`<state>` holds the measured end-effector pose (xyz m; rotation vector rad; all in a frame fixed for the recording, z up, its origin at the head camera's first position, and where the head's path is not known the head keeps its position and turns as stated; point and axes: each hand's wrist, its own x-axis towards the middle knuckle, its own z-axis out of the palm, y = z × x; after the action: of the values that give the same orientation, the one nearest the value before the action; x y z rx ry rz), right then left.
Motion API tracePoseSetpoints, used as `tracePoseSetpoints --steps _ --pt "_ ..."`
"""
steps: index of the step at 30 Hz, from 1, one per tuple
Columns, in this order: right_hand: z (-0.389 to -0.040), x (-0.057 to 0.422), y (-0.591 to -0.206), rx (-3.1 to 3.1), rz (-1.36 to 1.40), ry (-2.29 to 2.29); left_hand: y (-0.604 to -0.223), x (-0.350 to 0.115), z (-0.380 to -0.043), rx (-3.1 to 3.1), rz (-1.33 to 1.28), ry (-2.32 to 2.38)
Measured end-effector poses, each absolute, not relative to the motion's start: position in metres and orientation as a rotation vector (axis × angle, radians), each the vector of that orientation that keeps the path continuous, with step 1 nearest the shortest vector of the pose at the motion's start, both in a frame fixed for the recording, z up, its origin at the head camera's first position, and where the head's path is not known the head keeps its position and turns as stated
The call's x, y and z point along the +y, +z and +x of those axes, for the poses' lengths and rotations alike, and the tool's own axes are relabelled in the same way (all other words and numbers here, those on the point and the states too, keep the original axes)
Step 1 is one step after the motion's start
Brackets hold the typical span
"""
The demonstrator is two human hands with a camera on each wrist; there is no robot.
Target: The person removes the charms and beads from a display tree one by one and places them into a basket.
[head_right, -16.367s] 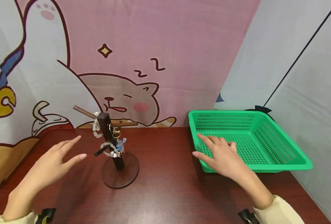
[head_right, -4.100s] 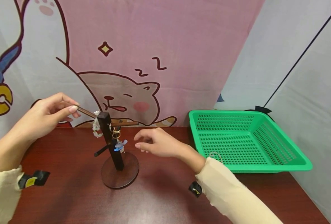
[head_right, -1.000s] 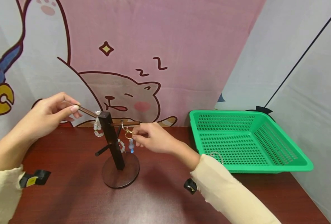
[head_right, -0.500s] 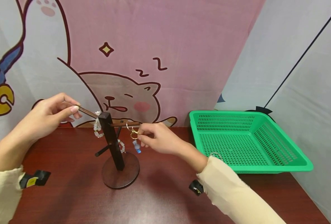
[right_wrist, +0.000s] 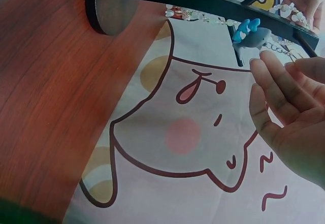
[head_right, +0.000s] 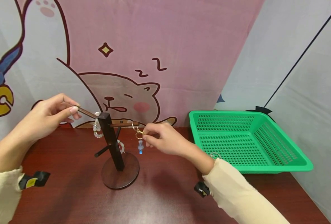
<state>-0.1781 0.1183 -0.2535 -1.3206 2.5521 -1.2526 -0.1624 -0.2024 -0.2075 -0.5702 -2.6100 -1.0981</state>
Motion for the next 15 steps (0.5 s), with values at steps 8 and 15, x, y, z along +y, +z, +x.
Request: tracePoseSetpoints --steps 8,15 --pt "-0.1771 0.1235 -0.2528 2.542 -1.296 -1.269 -0.2078 -0.2027 -0.1625 -2.608 -0.563 -1.082" --pt "-0.1754 0.1268 -0.2508 2.566 -1.278 -1.27 -0.2083 -0.2026 -0.163 -2.604 -0.568 -1.086"
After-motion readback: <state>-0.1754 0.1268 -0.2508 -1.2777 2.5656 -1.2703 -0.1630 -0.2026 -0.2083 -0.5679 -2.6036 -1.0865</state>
